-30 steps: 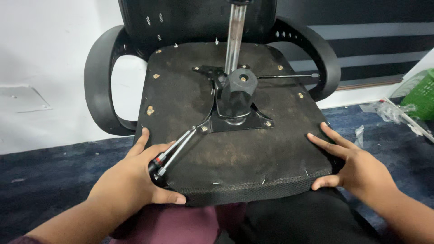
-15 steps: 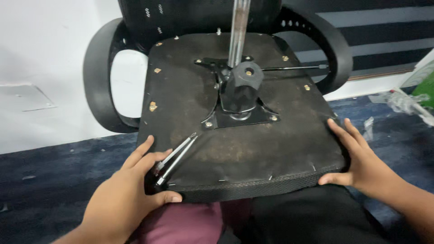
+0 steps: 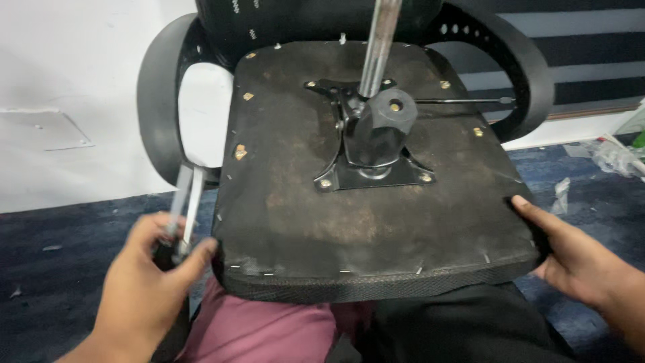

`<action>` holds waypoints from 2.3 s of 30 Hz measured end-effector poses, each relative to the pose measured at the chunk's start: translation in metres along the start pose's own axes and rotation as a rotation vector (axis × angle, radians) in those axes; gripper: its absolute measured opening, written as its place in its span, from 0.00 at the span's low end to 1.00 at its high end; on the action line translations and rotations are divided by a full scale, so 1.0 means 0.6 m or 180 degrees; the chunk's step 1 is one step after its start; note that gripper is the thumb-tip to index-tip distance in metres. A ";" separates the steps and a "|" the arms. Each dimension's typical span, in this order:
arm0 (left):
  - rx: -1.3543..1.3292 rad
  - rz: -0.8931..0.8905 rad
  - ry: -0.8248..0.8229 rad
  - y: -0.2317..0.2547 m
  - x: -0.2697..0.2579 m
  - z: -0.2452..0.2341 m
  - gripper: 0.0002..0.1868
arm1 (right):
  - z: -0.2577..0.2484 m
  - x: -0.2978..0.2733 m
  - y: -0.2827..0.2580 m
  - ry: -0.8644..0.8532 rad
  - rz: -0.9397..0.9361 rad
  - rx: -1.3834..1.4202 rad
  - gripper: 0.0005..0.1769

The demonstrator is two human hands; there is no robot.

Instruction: The person uses a screwdriver to loosen and remove screws from the underside of an office chair. They manipulate the chair's base and gas lift while seated on the floor, removing fasteners from the metal mounting plate.

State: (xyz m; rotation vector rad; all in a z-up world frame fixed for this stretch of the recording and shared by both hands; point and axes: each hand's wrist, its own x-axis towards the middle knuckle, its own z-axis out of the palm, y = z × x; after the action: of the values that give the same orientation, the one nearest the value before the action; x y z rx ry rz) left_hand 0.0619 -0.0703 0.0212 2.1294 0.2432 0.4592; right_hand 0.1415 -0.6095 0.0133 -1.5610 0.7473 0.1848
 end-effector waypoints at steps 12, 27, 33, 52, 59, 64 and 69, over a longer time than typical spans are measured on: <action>-0.0971 -0.0156 0.0710 0.032 0.104 -0.045 0.26 | 0.010 -0.007 -0.042 0.0113 0.0094 -0.0390 0.49; -0.0661 -0.1381 0.0077 0.064 0.160 -0.033 0.42 | 0.043 0.037 -0.167 0.1031 -0.1194 -0.1882 0.40; -0.0304 -0.0878 -0.0139 0.034 0.186 -0.033 0.47 | 0.041 0.090 -0.218 0.0610 -0.2054 -0.0923 0.25; 0.0053 -0.1758 -0.0351 0.041 0.192 -0.062 0.51 | 0.053 0.082 -0.188 0.0949 -0.2066 -0.1294 0.21; -0.0032 -0.1156 -0.0245 -0.003 0.216 -0.058 0.52 | 0.056 0.086 -0.188 0.0940 -0.2073 -0.1216 0.21; 0.0066 -0.1190 -0.0394 -0.018 0.226 -0.059 0.49 | 0.069 0.075 -0.185 0.1167 -0.1920 -0.1267 0.24; -0.0057 -0.1278 -0.0450 -0.004 0.223 -0.064 0.50 | 0.071 0.060 -0.187 0.1103 -0.1835 -0.1155 0.26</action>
State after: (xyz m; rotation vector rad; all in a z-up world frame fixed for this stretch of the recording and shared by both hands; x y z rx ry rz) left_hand 0.1679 0.0059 0.0699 2.0178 0.5682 0.0757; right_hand 0.2447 -0.5873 0.0808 -2.1230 0.5116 -0.4062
